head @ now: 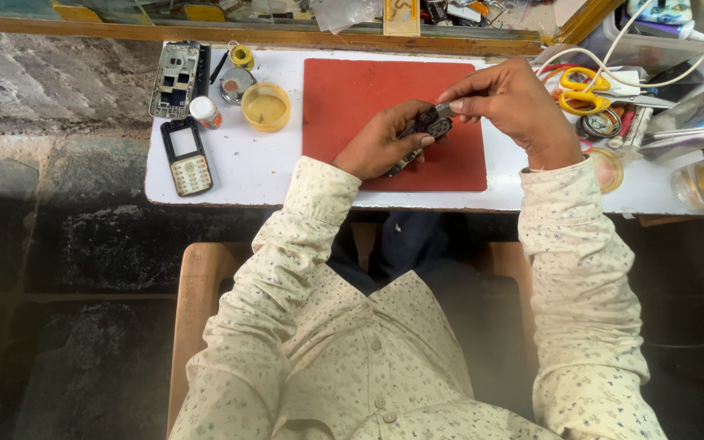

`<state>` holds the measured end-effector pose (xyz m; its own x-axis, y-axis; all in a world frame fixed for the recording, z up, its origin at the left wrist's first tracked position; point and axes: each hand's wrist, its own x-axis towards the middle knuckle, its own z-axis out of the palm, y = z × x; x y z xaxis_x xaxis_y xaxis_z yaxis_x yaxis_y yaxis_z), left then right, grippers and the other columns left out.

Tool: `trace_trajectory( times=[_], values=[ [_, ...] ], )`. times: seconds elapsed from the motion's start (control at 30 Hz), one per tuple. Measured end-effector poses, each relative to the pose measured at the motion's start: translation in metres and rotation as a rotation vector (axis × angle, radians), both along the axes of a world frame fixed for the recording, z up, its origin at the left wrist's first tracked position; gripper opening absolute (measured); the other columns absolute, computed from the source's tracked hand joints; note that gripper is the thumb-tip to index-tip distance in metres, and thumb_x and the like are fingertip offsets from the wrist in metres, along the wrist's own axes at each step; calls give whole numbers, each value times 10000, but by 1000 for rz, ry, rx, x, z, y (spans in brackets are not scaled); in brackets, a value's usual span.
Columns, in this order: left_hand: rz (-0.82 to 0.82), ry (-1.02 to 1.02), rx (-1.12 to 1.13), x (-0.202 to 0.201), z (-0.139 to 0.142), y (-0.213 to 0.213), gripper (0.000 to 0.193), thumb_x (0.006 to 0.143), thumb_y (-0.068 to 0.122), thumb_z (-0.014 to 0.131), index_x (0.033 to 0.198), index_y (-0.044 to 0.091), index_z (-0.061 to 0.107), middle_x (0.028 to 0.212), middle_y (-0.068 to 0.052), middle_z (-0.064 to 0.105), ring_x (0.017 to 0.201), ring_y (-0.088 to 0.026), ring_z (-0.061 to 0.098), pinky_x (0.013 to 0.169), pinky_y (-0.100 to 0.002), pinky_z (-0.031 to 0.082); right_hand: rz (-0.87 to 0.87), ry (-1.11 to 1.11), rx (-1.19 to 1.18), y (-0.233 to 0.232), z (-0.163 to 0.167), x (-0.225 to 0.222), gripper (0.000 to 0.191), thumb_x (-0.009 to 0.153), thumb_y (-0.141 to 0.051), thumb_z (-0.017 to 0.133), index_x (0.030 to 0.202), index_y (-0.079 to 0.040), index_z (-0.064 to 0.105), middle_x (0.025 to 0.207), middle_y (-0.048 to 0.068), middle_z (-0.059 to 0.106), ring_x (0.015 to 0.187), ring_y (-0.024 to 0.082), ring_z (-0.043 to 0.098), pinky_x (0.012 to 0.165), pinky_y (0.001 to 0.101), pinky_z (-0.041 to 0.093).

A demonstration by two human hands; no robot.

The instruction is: The person disassembles a silver feature phone on a red mat, removing the back cover, battery, and internal components using a screwdriver and tweezers. The person then cleans the circuit board with a toothbrush and wipes it with a cloth before placing the parts on the table.

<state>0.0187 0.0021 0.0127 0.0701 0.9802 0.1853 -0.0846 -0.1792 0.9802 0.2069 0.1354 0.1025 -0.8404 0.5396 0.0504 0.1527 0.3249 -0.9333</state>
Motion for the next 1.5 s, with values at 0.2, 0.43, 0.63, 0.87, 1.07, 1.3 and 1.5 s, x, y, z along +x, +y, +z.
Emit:
trace_trajectory(
  times=[0.2, 0.43, 0.63, 0.87, 1.07, 1.3, 1.5],
  values=[
    [-9, 22, 9, 0, 1, 1, 410, 1003, 41, 631, 1395, -10, 522, 1037, -81, 708, 750, -116, 692, 692, -284, 625, -7, -49, -46, 3, 4, -3, 202, 894, 72, 704, 1083, 34, 765, 929, 128, 759, 783, 126, 704, 714, 233, 573],
    [-8, 16, 6, -1, 1, 1, 404, 1002, 40, 631, 1388, -15, 524, 1041, -80, 706, 759, -118, 692, 695, -283, 620, -8, -44, -71, 5, 1, -4, 203, 884, 71, 706, 1075, 35, 765, 920, 116, 763, 778, 120, 703, 717, 225, 572],
    [19, -11, 32, -3, 3, 0, 380, 1009, 42, 616, 1371, -19, 522, 1081, -87, 747, 792, -107, 690, 708, -279, 619, -189, 77, 468, -33, -10, 0, 191, 930, 65, 720, 1094, -2, 792, 906, 91, 763, 762, 107, 651, 673, 235, 500],
    [9, -13, 67, -3, 2, 2, 368, 1014, 35, 607, 1370, -14, 529, 1080, -85, 742, 806, -98, 673, 707, -271, 613, -329, 243, 458, -61, -23, 0, 201, 958, 69, 705, 1129, -7, 778, 951, 87, 749, 817, 97, 660, 718, 230, 505],
    [22, 16, 68, -3, -2, 3, 367, 1018, 45, 620, 1371, -19, 542, 1074, -85, 749, 805, -96, 674, 709, -268, 610, -280, 214, 217, -47, -30, 8, 218, 963, 68, 679, 1147, 1, 773, 941, 71, 737, 787, 85, 644, 688, 214, 511],
    [47, 18, 11, -2, -2, 4, 403, 1001, 57, 629, 1384, -22, 531, 1049, -66, 715, 737, -96, 671, 651, -266, 618, -69, 71, 35, -9, -21, 11, 218, 948, 56, 696, 1152, 19, 762, 938, 94, 751, 758, 97, 666, 693, 236, 557],
    [35, 26, 13, -2, 0, 3, 413, 1002, 57, 623, 1397, -18, 526, 1066, -67, 714, 783, -100, 697, 658, -267, 621, 111, -23, 110, 5, -2, 8, 237, 914, 66, 707, 1135, 2, 762, 947, 86, 749, 784, 111, 687, 706, 250, 573]
  ],
)
